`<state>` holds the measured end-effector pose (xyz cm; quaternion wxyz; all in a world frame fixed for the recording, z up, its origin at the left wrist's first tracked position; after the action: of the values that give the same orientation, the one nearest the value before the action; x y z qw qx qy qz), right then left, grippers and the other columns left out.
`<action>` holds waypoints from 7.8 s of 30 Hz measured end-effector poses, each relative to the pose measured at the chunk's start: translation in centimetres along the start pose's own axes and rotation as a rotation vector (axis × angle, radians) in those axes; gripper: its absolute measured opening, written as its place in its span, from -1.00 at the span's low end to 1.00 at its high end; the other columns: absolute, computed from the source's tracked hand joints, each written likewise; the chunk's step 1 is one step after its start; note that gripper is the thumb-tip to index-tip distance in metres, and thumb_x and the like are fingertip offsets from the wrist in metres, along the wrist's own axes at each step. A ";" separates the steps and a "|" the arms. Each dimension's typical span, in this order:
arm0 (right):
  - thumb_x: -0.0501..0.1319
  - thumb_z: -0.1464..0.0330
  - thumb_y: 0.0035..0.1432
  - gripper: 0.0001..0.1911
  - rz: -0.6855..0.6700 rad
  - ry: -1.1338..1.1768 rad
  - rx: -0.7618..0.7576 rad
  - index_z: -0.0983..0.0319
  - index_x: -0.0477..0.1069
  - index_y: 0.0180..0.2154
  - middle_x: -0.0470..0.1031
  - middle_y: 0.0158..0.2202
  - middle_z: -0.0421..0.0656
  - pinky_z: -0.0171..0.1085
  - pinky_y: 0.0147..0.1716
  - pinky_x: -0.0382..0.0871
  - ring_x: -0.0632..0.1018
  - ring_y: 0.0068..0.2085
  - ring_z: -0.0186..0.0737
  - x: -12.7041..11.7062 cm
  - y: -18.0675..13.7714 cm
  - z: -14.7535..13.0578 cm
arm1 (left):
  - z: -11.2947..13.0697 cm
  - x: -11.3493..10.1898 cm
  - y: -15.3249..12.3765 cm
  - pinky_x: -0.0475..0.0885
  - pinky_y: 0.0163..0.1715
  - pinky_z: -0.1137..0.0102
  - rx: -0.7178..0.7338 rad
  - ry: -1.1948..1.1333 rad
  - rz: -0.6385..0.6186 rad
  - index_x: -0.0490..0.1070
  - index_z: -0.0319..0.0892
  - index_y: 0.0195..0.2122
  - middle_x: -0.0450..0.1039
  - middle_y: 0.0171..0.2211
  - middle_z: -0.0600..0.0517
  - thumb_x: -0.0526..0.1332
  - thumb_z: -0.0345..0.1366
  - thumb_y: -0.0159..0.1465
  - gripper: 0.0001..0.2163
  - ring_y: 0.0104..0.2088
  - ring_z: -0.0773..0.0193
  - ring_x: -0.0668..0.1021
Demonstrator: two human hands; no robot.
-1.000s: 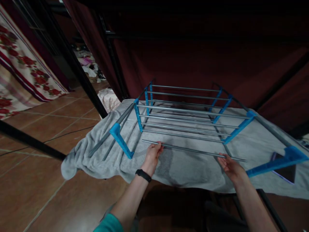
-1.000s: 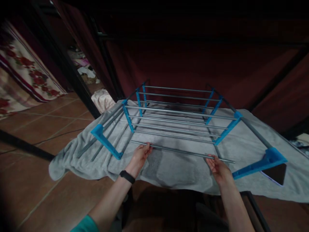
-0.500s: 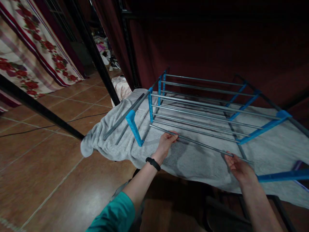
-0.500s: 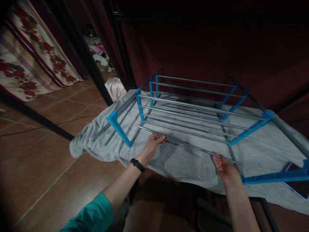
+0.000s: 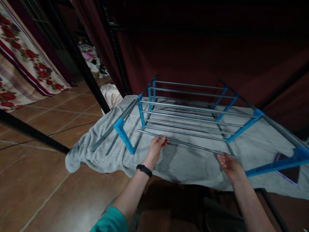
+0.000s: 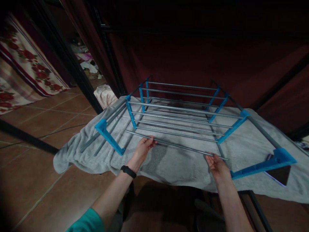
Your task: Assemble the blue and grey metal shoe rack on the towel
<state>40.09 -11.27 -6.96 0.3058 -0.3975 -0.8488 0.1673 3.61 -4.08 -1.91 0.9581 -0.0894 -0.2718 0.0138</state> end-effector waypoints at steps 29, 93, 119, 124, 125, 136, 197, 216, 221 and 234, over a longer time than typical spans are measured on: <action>0.12 0.61 0.17 -0.83 0.073 -0.126 -0.083 0.23 0.33 -0.36 0.42 -0.52 -0.25 -0.36 -0.47 0.59 0.55 -0.53 -0.35 -2.7 0.0 0.1 | 0.0 3.4 -0.4 0.42 -0.24 0.36 0.166 0.171 -0.197 0.47 -0.18 -0.22 0.56 -0.35 0.03 0.41 -0.17 0.14 -0.73 -0.34 0.30 0.58; 0.42 0.34 0.02 -0.74 -0.425 -0.390 -0.114 0.22 0.61 -0.19 0.65 -0.16 -0.04 -0.38 -0.28 0.51 0.61 -0.31 -0.32 3.4 -4.3 1.4 | 3.6 -2.4 0.6 0.38 -0.05 0.21 0.677 1.465 -0.385 0.35 -0.15 -0.11 0.48 -0.22 -0.07 -0.02 -0.49 0.34 -0.78 -0.10 0.11 0.53; 0.20 0.50 0.23 -0.89 -0.237 0.092 -0.070 0.24 0.50 -0.31 0.62 -0.31 -0.11 -0.34 -0.21 0.60 0.64 -0.29 -0.32 1.6 -1.8 0.0 | 2.8 -3.6 1.4 0.32 0.01 0.24 0.561 1.929 -0.420 0.42 -0.17 -0.01 0.56 -0.08 -0.12 -0.03 -0.57 0.27 -0.63 -0.01 0.11 0.55; 0.19 0.53 0.23 -0.86 -0.171 0.097 -0.105 0.25 0.48 -0.35 0.60 -0.37 -0.13 -0.36 -0.23 0.60 0.61 -0.38 -0.35 1.1 -1.4 0.1 | 3.4 -2.9 1.1 0.34 0.04 0.25 0.510 1.925 -0.400 0.44 -0.15 -0.01 0.56 -0.03 -0.12 0.02 -0.45 0.34 -0.71 0.03 0.10 0.56; 0.21 0.54 0.22 -0.86 -0.161 0.096 -0.111 0.24 0.47 -0.36 0.60 -0.38 -0.14 -0.37 -0.23 0.60 0.61 -0.39 -0.36 1.1 -1.4 0.1 | 3.5 -2.8 1.1 0.35 0.04 0.26 0.496 1.928 -0.389 0.45 -0.15 -0.01 0.57 -0.02 -0.12 0.04 -0.43 0.34 -0.72 0.03 0.10 0.56; 0.41 0.43 0.09 -0.78 -0.082 0.027 -0.145 0.18 0.37 -0.42 0.49 -0.55 -0.27 -0.37 -0.34 0.62 0.57 -0.49 -0.37 0.6 -1.3 0.1 | 3.7 -2.8 0.9 0.38 -0.02 0.29 0.435 1.943 -0.301 0.47 -0.10 -0.10 0.60 -0.10 -0.07 0.13 -0.37 0.31 -0.81 -0.07 0.10 0.60; 0.10 0.59 0.26 -0.75 0.099 -0.054 -0.086 0.23 0.37 -0.43 0.47 -0.48 -0.24 -0.34 -0.35 0.62 0.60 -0.42 -0.37 -2.0 0.9 -1.0 | -0.5 -1.1 -0.7 0.28 -0.03 0.15 0.481 2.112 -0.364 0.42 -0.28 -0.05 0.48 -0.14 -0.23 -0.01 -0.53 0.36 -0.73 -0.08 0.05 0.50; 0.12 0.56 0.27 -0.79 0.135 -0.033 -0.054 0.23 0.35 -0.41 0.43 -0.52 -0.28 -0.37 -0.39 0.61 0.54 -0.49 -0.41 -1.1 0.1 -1.1 | -0.7 -1.2 -0.7 0.26 -0.03 0.17 0.498 2.106 -0.334 0.45 -0.26 -0.05 0.50 -0.14 -0.21 -0.01 -0.52 0.36 -0.72 -0.09 0.06 0.50; 0.13 0.54 0.27 -0.80 0.151 -0.035 -0.045 0.22 0.34 -0.41 0.42 -0.50 -0.28 -0.39 -0.37 0.61 0.54 -0.48 -0.43 -1.3 0.6 -1.0 | 0.2 -1.5 -0.6 0.22 0.02 0.16 0.474 2.048 -0.298 0.47 -0.27 -0.07 0.50 -0.15 -0.21 0.00 -0.57 0.31 -0.69 -0.09 0.07 0.50; 0.14 0.56 0.23 -0.81 0.100 0.011 -0.100 0.22 0.36 -0.41 0.42 -0.49 -0.27 -0.34 -0.29 0.63 0.54 -0.46 -0.41 -1.7 0.9 -0.9 | 3.8 -4.2 0.1 0.23 0.08 0.06 0.389 1.848 0.250 0.48 -0.21 -0.18 0.45 -0.08 -0.21 0.12 -0.42 0.26 -0.83 0.01 -0.04 0.45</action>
<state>42.01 -11.99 -7.42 0.2813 -0.4551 -0.8336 0.1376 -1.93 -3.65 -0.97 0.7835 0.0677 0.6118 0.0852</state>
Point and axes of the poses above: each hand's wrist, its own y-axis towards the middle knuckle, its own x-axis out of the palm, z = x × y, the point moved 1 cm from there along y, towards the middle knuckle
